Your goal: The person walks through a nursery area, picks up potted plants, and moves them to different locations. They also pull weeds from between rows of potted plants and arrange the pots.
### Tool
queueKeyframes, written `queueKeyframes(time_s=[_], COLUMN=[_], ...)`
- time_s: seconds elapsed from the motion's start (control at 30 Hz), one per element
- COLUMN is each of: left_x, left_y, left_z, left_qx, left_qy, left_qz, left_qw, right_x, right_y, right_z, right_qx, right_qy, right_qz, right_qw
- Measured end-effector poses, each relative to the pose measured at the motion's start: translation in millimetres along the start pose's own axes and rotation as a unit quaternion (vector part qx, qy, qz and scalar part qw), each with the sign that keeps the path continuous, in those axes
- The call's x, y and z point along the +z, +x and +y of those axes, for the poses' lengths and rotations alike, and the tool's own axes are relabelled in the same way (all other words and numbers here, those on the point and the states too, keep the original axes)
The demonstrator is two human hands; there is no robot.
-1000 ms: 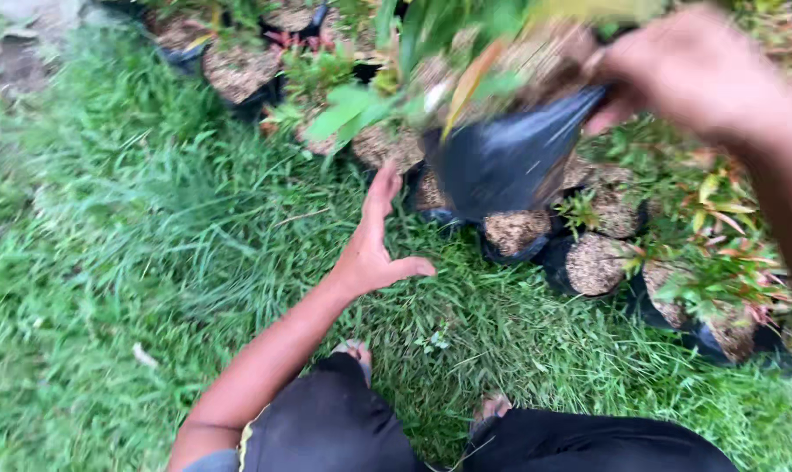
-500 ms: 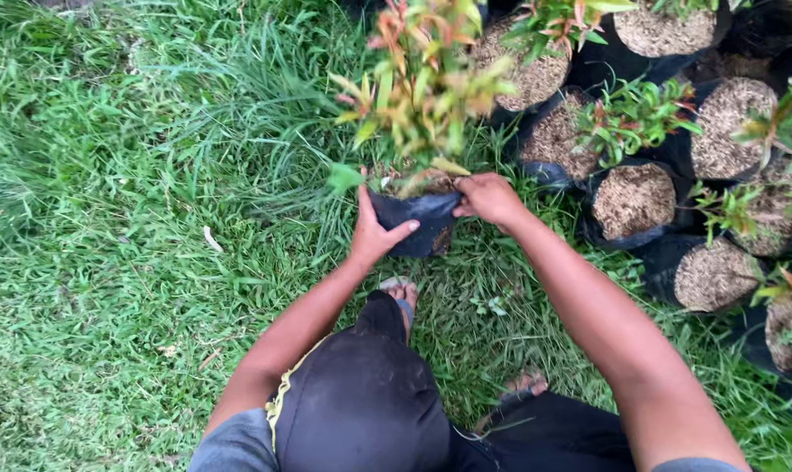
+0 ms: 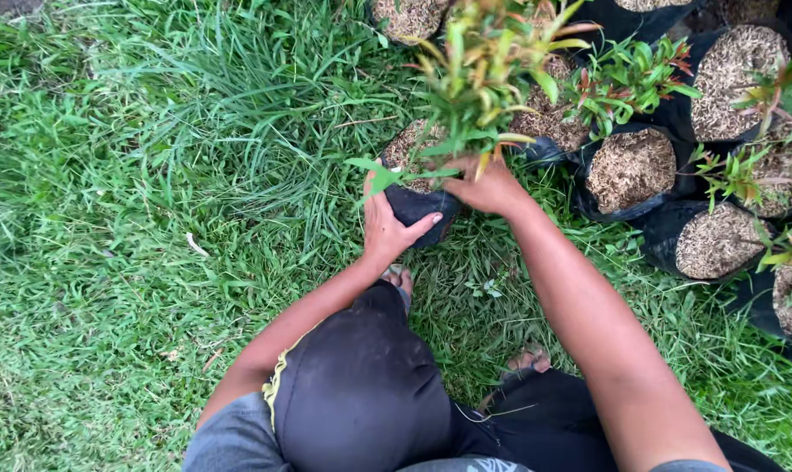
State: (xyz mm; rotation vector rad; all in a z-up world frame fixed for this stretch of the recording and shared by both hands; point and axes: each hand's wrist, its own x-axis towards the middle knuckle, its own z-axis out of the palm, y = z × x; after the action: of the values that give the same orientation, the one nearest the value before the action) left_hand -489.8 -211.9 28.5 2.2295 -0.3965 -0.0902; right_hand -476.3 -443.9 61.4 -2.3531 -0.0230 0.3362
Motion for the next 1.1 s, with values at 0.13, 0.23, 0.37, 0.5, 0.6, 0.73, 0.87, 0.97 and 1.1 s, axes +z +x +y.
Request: queueKeyframes(time_s=[0.13, 0.23, 0.37, 0.5, 0.6, 0.73, 0.87, 0.97, 1.1], left_x=[7, 8, 9, 8, 5, 3, 0, 3, 6], left_y=[0, 1, 1, 1, 2, 5, 7, 7, 2], left_z=[2, 2, 4, 6, 6, 8, 10, 10, 7], left_qx=[-0.005, 0.002, 0.013, 0.012, 0.003, -0.022, -0.028, -0.010, 0.015], left_qy=[-0.022, -0.001, 0.020, -0.007, -0.031, -0.051, -0.061, -0.049, -0.043], left_qz=[0.004, 0.010, 0.008, -0.001, 0.002, 0.014, 0.011, 0.015, 0.014], left_qw=[1.000, 1.000, 1.000, 1.000, 1.000, 0.998, 0.998, 0.999, 0.999], right_x=[3, -9, -21, -15, -3, 5, -3, -9, -2], right_y=[-8, -20, -29, -28, -31, -32, -31, -31, -19], right_z=[14, 6, -12, -23, -25, -24, -24, -29, -43], right_qx=[0.128, 0.120, 0.018, -0.069, -0.037, 0.040, 0.109, 0.021, -0.042], right_qy=[0.339, 0.333, 0.188, 0.182, 0.128, 0.375, 0.263, 0.121, -0.023], right_qz=[0.120, 0.094, -0.025, 0.018, 0.089, 0.207, 0.212, 0.143, 0.126], right_qw=[0.924, 0.931, 0.982, 0.981, 0.987, 0.903, 0.935, 0.982, 0.991])
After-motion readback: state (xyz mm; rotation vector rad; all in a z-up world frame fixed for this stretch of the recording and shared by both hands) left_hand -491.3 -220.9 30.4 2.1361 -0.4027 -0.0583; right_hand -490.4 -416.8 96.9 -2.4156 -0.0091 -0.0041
